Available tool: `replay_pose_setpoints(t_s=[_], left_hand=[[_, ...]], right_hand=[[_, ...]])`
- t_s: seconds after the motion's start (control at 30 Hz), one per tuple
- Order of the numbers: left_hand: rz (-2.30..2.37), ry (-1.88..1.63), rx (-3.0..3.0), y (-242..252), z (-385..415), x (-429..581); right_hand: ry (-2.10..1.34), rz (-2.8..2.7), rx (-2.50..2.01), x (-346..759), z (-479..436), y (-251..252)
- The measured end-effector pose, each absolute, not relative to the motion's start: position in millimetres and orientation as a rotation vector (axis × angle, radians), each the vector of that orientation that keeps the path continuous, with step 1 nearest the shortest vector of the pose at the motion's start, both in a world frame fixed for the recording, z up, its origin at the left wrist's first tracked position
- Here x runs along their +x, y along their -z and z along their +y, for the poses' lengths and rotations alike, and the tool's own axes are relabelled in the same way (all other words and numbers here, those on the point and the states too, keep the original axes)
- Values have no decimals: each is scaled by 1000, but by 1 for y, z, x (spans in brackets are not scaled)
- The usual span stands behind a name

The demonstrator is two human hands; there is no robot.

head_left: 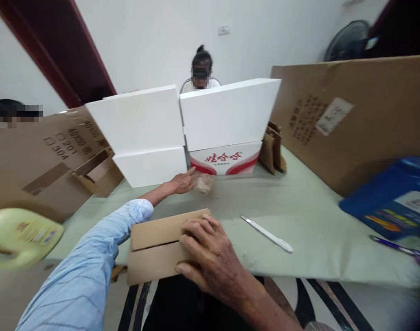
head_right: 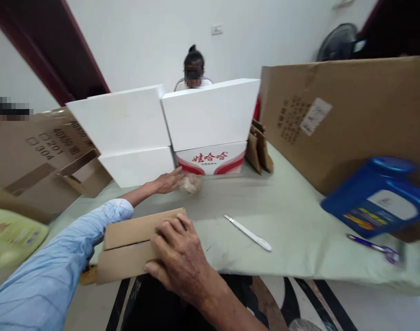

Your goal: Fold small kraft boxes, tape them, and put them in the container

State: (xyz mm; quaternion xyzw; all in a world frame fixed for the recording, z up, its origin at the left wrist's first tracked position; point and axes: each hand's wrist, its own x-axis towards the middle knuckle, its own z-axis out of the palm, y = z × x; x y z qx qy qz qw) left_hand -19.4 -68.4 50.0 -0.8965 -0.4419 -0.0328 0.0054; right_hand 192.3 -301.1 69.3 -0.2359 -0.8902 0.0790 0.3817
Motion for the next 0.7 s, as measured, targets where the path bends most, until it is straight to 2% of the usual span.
replay_pose_setpoints(t_s=[0.13, 0.3, 0.37, 0.47, 0.53, 0.7], left_hand=[[-1493, 294, -2774, -86, -98, -41], [-1361, 1013, -2976, -133, -196, -87], [-1391, 1169, -3005, -144, -248, -104], [-1533, 1231, -3026, -146, -313, -119], [-1669, 1148, -3026, -138, -339, -123], [-1819, 1029, -3032, -124, -346, -130]], right_hand=[[-204, -2284, -599, 192, -295, -76], [-159, -2283, -587, 194, -284, -78], [-147, -2286, -579, 194, -277, -78], [-126, -2273, -562, 194, -268, -81], [-56, -2248, -540, 193, -267, -85], [132, -2212, -477, 193, -290, -100]])
